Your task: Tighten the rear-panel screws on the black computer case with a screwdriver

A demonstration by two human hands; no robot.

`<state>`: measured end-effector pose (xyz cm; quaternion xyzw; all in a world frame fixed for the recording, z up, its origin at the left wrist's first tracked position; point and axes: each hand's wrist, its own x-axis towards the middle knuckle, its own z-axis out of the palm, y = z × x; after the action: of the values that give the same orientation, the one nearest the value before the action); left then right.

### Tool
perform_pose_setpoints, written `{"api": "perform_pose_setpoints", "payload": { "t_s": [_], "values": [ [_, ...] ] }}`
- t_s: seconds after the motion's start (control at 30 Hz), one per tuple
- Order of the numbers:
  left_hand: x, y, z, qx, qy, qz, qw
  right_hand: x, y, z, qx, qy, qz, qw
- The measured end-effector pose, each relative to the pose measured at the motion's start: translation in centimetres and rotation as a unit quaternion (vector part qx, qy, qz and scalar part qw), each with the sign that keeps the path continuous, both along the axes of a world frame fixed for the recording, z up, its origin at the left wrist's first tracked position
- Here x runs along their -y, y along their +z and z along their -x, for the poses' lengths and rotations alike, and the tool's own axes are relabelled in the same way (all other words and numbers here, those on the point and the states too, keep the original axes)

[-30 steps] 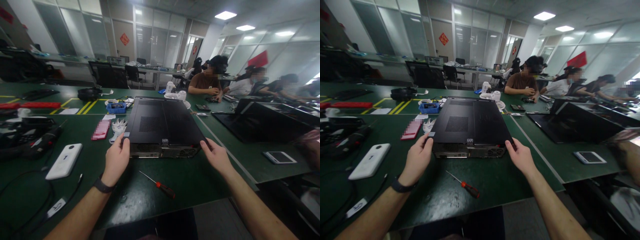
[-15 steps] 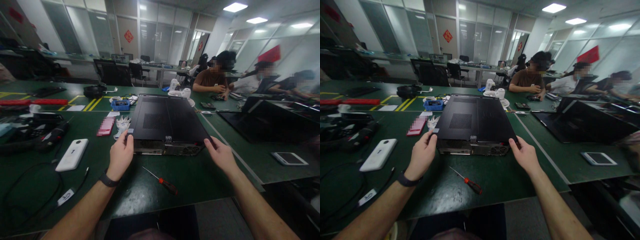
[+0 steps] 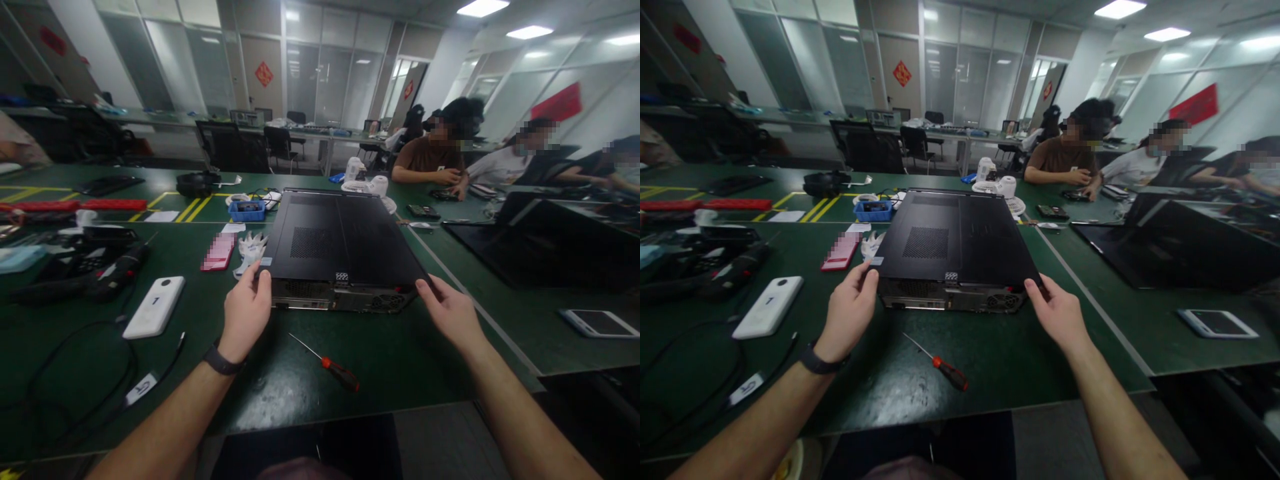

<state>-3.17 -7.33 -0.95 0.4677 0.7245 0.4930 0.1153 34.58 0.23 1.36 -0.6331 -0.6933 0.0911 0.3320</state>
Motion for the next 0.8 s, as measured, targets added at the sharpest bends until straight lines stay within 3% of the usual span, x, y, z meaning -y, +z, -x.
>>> {"api": "perform_pose_setpoints", "payload": {
  "t_s": [0.5,0.8],
  "values": [
    [-0.7,-0.9,1.3,0.057,-0.04,-0.042,0.997,0.1,-0.9,0.5,-0.04,-0.016,-0.005,0.999],
    [-1.1,-1.4,3.1,0.129,-0.042,-0.06,0.989,1.9,-1.5,1.5,-0.079,-0.001,0.012,0.997]
  ]
}}
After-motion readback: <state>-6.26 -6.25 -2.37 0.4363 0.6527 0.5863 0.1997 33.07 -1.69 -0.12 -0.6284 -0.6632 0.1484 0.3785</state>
